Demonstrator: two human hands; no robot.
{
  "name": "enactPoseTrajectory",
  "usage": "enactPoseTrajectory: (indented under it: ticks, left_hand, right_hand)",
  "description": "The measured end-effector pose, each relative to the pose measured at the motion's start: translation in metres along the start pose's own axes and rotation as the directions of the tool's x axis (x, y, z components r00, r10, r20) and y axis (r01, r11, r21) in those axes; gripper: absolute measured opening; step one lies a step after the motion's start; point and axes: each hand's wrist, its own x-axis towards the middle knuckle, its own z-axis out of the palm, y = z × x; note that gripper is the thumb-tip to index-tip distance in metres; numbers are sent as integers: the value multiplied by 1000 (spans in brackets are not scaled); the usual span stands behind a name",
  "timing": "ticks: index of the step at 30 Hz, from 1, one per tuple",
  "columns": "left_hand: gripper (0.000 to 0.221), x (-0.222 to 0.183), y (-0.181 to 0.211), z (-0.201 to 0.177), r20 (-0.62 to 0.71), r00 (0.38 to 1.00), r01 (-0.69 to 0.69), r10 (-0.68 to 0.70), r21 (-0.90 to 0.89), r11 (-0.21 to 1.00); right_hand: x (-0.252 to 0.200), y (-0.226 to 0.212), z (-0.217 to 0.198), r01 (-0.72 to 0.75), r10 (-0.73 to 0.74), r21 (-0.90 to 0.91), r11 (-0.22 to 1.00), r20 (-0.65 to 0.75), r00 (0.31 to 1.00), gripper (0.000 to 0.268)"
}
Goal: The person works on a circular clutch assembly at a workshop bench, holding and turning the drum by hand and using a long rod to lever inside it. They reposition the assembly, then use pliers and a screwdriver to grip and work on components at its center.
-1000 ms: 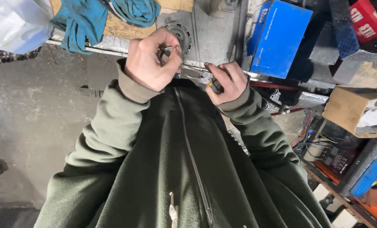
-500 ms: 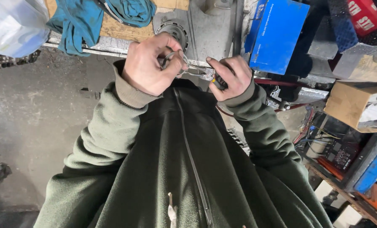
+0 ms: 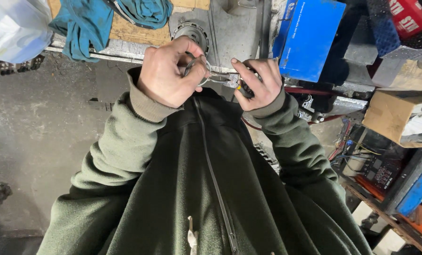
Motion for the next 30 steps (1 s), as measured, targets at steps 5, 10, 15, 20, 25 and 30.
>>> enactPoseTrajectory:
  ticks: [5,10,15,20,25,30]
  left_hand:
    - [14,3,1,4,-35,997,77,-76,44,996]
    - [17,4,-12,7,-10,991,135,-137,-93,986]
    - [30,-2,-50,19,-26,998,60,-60,-7,998]
    - [30,-13,-69,26,-19,995,96,-97,-51,994]
    - [30,-14,-73,27,2,993,119,-119,-61,991]
    - [28,-19,-78,38,-16,989,145,-147,-83,986]
  right_hand:
    - [-3,6,4,7,-6,-71,997,5,1000,70]
    - [-8,6,10,3,-2,-115,993,6,1000,73]
    - [-12,6,24,-10,8,-214,977,-9,1000,72]
    - [-27,-1,35,-7,0,-309,951,-24,1000,67]
    - [-29,3,39,27,-79,-394,919,-116,990,60]
    - [-26,6,37,34,-74,-372,928,-92,993,60]
